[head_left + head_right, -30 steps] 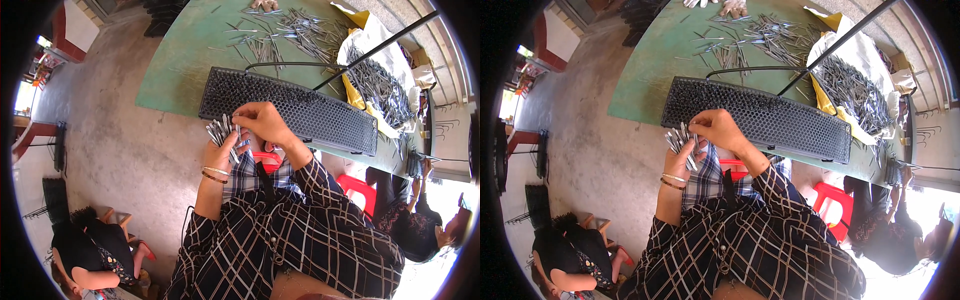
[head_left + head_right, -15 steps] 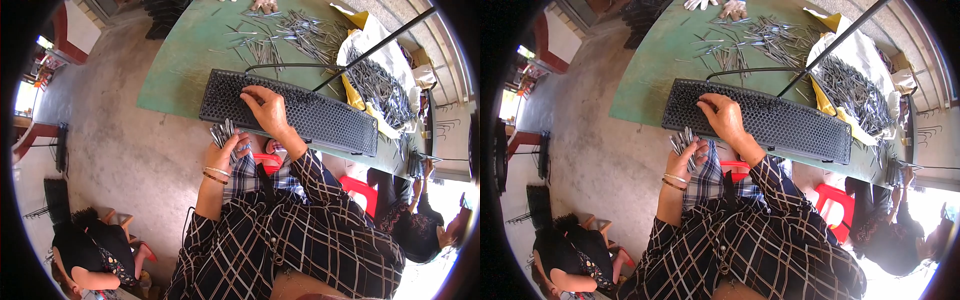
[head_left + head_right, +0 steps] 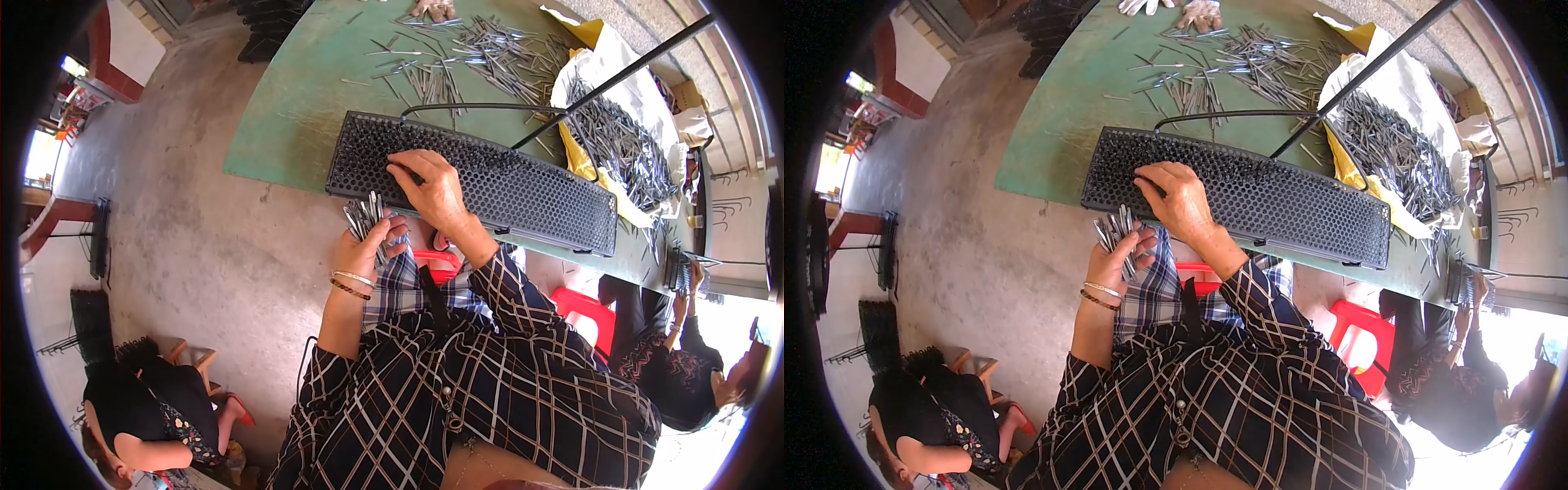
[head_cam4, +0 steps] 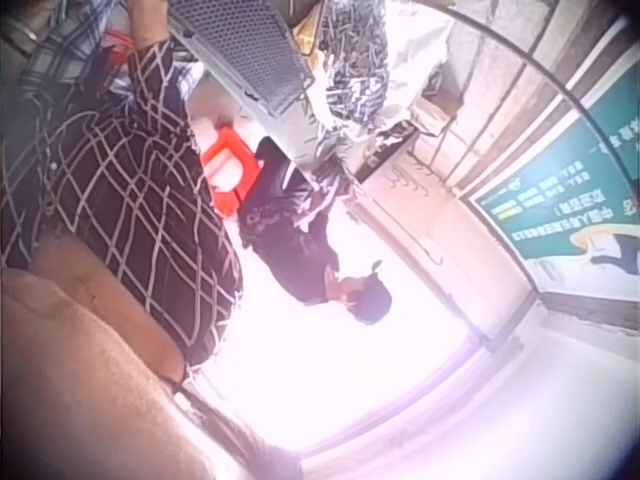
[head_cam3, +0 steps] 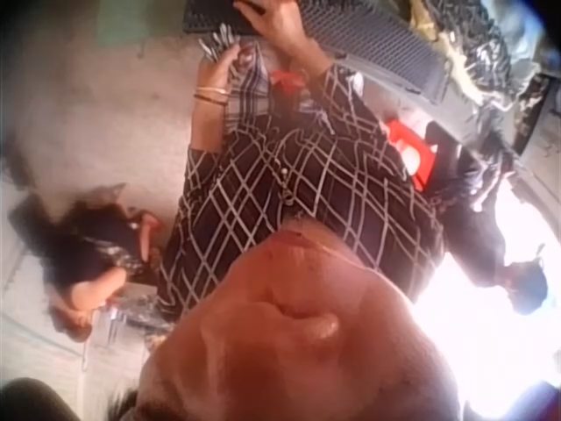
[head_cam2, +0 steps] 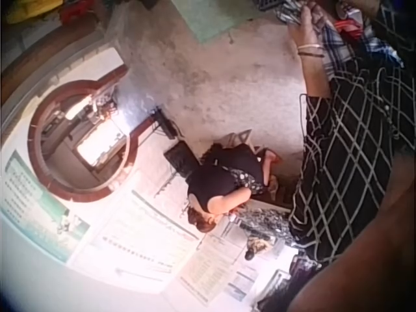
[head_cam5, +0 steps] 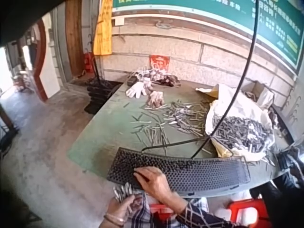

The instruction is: The person inserts small metal pins into a perforated black frame by hand.

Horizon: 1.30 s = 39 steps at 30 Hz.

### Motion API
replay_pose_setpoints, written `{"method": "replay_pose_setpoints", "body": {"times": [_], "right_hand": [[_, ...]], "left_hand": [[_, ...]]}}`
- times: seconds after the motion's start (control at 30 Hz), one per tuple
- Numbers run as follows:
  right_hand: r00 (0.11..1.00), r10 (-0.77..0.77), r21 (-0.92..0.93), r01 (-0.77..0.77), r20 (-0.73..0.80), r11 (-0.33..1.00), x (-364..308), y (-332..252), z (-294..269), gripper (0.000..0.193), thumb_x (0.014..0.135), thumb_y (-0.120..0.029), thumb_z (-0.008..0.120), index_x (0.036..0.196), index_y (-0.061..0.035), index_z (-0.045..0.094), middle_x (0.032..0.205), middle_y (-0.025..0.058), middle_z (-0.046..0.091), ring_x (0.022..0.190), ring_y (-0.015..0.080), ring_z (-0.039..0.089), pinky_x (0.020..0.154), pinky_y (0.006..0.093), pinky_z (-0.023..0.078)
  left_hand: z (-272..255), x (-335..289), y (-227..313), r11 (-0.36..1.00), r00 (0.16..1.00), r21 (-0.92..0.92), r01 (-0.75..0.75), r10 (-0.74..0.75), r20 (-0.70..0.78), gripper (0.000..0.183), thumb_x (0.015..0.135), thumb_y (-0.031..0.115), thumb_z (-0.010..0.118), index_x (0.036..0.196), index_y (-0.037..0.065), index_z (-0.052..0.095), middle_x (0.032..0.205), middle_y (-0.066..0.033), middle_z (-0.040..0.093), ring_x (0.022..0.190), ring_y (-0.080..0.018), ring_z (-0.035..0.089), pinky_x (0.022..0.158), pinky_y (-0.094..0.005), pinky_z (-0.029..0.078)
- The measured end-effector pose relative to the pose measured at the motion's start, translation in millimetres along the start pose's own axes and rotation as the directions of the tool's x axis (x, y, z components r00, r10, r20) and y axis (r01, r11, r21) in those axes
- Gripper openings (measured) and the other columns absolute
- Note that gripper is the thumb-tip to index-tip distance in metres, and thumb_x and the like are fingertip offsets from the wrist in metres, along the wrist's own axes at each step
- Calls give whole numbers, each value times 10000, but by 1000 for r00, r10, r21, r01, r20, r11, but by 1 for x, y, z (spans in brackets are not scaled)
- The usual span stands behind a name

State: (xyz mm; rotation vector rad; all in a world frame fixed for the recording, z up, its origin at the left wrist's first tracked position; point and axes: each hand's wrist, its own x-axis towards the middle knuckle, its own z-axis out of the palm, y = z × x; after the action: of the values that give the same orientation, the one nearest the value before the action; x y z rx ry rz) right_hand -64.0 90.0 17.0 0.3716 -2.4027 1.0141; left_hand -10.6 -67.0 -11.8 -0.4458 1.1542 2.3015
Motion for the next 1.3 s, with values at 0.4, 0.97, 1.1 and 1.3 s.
{"method": "replay_pose_setpoints", "body": {"times": [0.4,0.97,1.1,1.3], "right_hand": [[852,328,281,-459,408,843,-2,-20,-14,188,822,-137,678,939,9,670,826,90,659,705,127,624,628,261,495],[858,483,551,-493,176,674,18,-19,7,204,831,-149,683,921,33,666,757,33,661,636,64,564,583,202,467],[874,471,510,-460,118,727,22,-16,25,193,816,-142,697,920,18,671,737,42,662,631,71,579,577,216,479],[954,299,230,-290,-5,929,19,-19,26,180,800,-136,706,913,1,676,744,70,674,648,95,610,588,238,492]], "left_hand": [[1,-2,2,997,992,10,-75,74,107,286,902,163,576,1148,22,543,1053,-130,626,948,-222,626,706,-316,551],[-1,-5,2,997,998,-27,-66,66,-21,278,884,173,604,1118,32,558,1024,-129,640,921,-204,634,689,-298,546],[-1,-5,1,997,997,-15,-70,70,-15,280,882,171,605,1108,12,558,1012,-125,640,909,-202,636,689,-300,543],[-5,-5,0,998,998,-21,-64,63,-21,274,883,172,603,1104,16,561,1003,-118,640,905,-200,637,687,-305,542]]}}
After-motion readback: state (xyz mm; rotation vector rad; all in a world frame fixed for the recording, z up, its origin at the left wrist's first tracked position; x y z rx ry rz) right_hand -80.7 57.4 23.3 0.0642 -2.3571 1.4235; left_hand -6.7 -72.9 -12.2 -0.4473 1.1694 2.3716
